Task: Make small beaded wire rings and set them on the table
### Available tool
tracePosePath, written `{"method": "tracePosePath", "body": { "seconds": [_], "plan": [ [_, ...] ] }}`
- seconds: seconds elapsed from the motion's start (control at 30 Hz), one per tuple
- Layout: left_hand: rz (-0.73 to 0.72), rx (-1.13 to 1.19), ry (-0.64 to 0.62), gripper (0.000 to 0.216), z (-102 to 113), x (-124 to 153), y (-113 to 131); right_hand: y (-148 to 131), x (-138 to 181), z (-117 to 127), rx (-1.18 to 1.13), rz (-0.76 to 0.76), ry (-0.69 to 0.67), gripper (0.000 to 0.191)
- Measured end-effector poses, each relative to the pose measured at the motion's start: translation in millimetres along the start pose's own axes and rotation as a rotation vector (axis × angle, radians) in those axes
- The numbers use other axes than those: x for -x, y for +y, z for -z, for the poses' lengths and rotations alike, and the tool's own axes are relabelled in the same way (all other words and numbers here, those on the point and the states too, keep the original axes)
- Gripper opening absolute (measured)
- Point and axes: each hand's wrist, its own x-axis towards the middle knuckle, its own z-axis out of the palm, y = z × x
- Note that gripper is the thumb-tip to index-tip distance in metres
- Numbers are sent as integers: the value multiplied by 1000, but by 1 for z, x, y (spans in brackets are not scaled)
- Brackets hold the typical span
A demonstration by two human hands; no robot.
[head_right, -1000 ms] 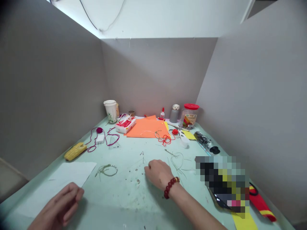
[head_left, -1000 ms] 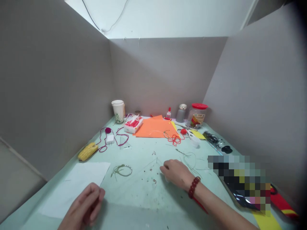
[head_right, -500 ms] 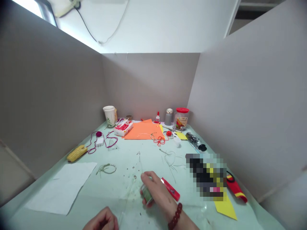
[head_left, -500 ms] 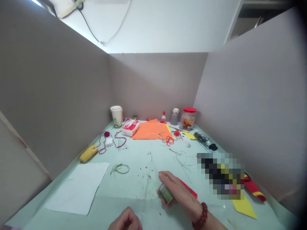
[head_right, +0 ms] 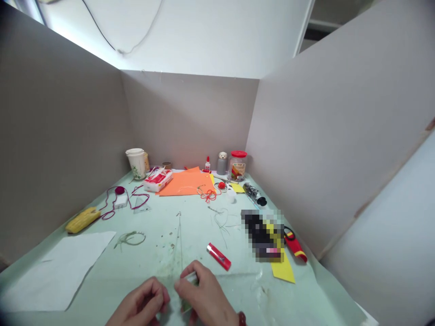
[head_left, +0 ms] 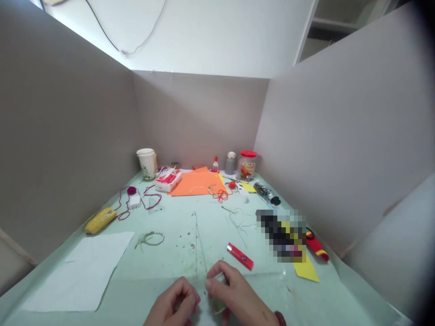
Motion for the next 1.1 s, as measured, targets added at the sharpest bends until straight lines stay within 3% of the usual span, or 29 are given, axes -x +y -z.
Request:
{"method": "tracePosePath", "body": {
  "seconds": [0.2,0.33,0.43,0.57,0.77,0.97,1.1],
  "plan": [
    [-15,104,77,37,-8,-11,-2,8,14,2,-43,-74,-31,22],
    [-105,-46,195,32,-7,-5,-10,16,19,1,-14,-32,-20,26],
    [-75,-110,216,27,-5,-1,-9,17,21,-5,-105,-52,-41,34],
    [58,16,142,25,-3,2,-1,11,29,-14,-318,-110,-65,45],
    [151,289,32,29,-5,10,3,1,45,-23,-408,-108,14,39],
    [221,354,-32,32,-8,17,2,-3,53,-31,-550,-112,3,34],
    [188,356,-25,26,-7,20,6,-2,58,-35,-568,-97,-27,33]
  ]
}}
